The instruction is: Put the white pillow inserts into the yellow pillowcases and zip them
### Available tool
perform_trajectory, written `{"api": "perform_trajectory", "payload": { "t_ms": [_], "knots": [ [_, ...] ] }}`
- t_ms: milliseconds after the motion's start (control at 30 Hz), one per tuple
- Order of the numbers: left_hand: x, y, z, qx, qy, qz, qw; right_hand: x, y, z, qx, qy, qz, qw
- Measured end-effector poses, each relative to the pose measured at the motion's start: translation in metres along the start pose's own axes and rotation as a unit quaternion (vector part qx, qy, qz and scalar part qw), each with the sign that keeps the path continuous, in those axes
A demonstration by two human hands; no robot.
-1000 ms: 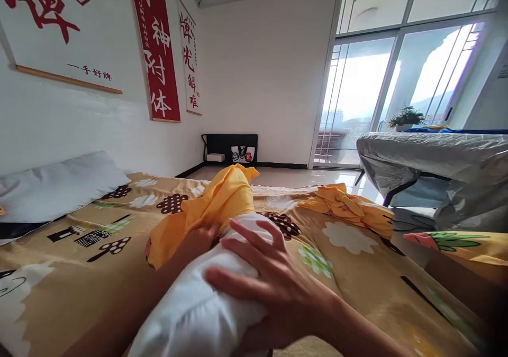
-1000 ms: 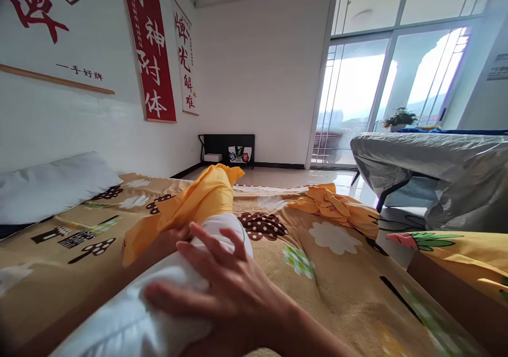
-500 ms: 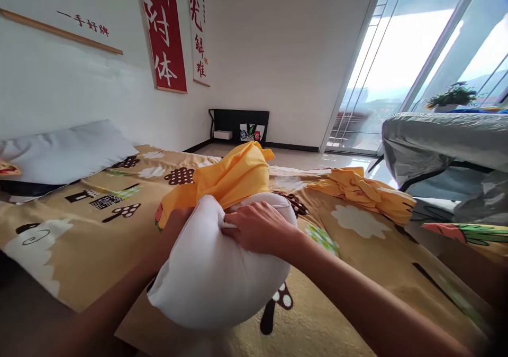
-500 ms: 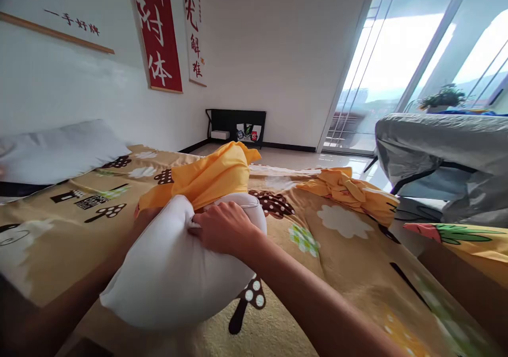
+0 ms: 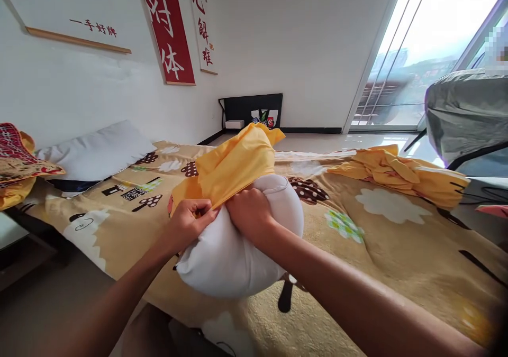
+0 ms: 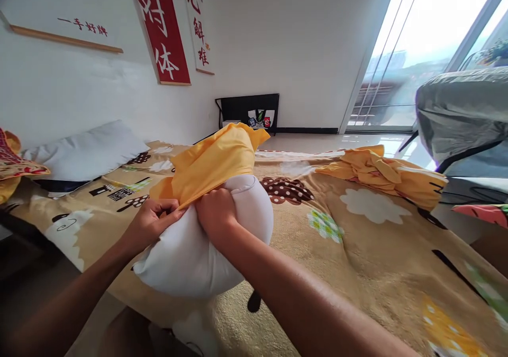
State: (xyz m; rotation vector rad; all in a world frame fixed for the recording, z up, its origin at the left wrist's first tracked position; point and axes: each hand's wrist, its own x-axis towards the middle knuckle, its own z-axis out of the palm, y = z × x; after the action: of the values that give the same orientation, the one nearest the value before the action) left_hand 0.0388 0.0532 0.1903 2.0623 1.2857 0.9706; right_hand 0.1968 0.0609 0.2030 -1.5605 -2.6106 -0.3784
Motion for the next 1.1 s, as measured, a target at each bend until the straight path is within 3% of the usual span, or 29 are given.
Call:
{"api": "perform_trajectory", "payload": {
  "t_ms": [100, 233, 367, 467, 533, 667, 767, 867, 967, 1100],
  "knots": [
    [-0.004, 0.017, 0.004, 0.053, -0.051, 0.003, 0.997, -0.013, 0.010, 0.003, 0.002, 0.032, 0.064, 0.997],
    [-0.007, 0.034, 0.017, 0.127, -0.109, -0.011, 0.986, -0.051, 0.030, 0.011, 0.006, 0.141, 0.062, 0.988],
    [-0.015, 0.033, 0.030, 0.188, -0.058, 0.013, 0.980, -0.101, 0.062, 0.024, 0.073, 0.326, 0.005, 0.942],
    [-0.020, 0.025, 0.034, 0.231, -0.014, 0.024, 0.973, -0.125, 0.085, 0.041, 0.131, 0.398, 0.088, 0.904],
    [-0.022, 0.022, 0.032, 0.263, 0.008, 0.038, 0.964, -0.126, 0.092, 0.052, 0.216, 0.363, 0.127, 0.898],
    [-0.015, 0.019, 0.021, 0.298, 0.080, 0.045, 0.950, -0.104, 0.081, 0.057, 0.329, 0.309, 0.064, 0.890],
    [-0.008, 0.017, 0.014, 0.229, 0.085, 0.023, 0.969, -0.085, 0.068, 0.041, 0.324, 0.297, 0.008, 0.898],
    [-0.010, 0.013, 0.012, 0.164, 0.069, -0.012, 0.984, -0.069, 0.062, 0.021, 0.298, 0.220, -0.054, 0.927],
    [-0.022, 0.006, 0.011, 0.168, 0.086, -0.013, 0.982, -0.050, 0.058, 0.010, 0.265, 0.129, -0.104, 0.950],
    [-0.037, -0.002, 0.007, 0.212, 0.150, 0.008, 0.966, -0.018, 0.043, 0.008, 0.203, 0.068, -0.123, 0.969]
  ]
}}
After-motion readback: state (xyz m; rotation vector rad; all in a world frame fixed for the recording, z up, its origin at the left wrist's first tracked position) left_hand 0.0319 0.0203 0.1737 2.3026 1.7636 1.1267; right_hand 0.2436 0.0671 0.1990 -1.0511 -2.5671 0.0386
